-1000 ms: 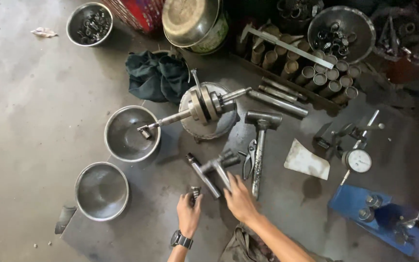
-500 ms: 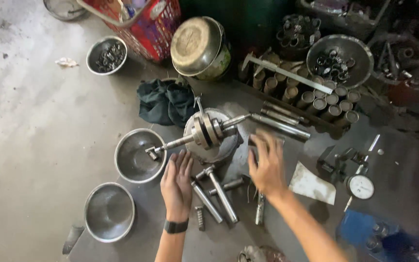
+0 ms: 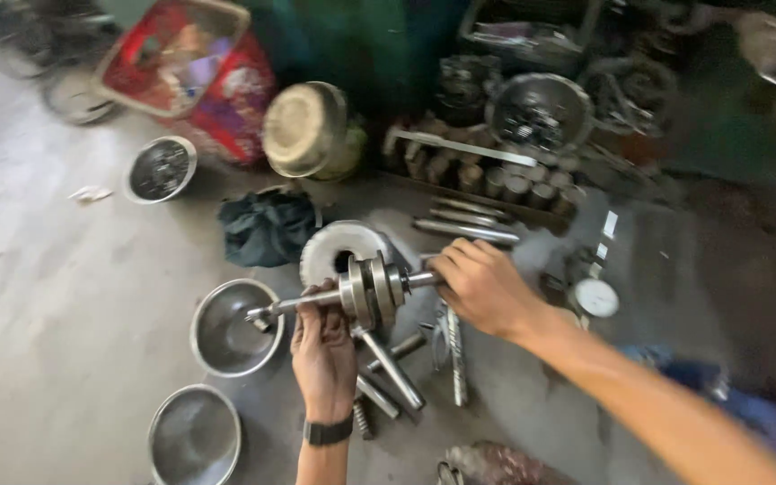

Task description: Inspecting and checking the alignment of a motorcycle crankshaft using a dial indicator on a workbench.

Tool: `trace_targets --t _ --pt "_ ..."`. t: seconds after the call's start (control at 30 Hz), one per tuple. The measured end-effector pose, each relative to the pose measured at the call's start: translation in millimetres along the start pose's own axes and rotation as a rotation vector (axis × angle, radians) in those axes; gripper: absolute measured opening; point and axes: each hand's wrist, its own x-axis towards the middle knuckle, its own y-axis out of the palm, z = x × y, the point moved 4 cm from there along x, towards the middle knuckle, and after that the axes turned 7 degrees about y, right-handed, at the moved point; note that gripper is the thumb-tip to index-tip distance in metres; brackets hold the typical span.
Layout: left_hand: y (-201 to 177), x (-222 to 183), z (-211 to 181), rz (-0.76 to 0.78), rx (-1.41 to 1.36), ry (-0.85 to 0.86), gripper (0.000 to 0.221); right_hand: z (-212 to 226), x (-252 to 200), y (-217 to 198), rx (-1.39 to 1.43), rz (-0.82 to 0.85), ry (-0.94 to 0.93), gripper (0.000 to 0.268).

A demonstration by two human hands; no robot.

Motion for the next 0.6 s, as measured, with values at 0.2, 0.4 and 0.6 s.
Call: trace_targets --t 0.2,0.4,0.6 --pt "96 -93 32 0.176 0.119 -0.115 0.038 5 -112 -180 -0.088 -0.019 -0.046 0.042" --pt "109 -168 126 0.446 0.47 -0.232 0.024 -42 -254 -240 -0.082 -0.069 0.195 0.045" --pt "119 -215 217 0.588 0.409 -0.541 0.025 -107 -345 -202 -0.023 -0.233 0.547 0.037"
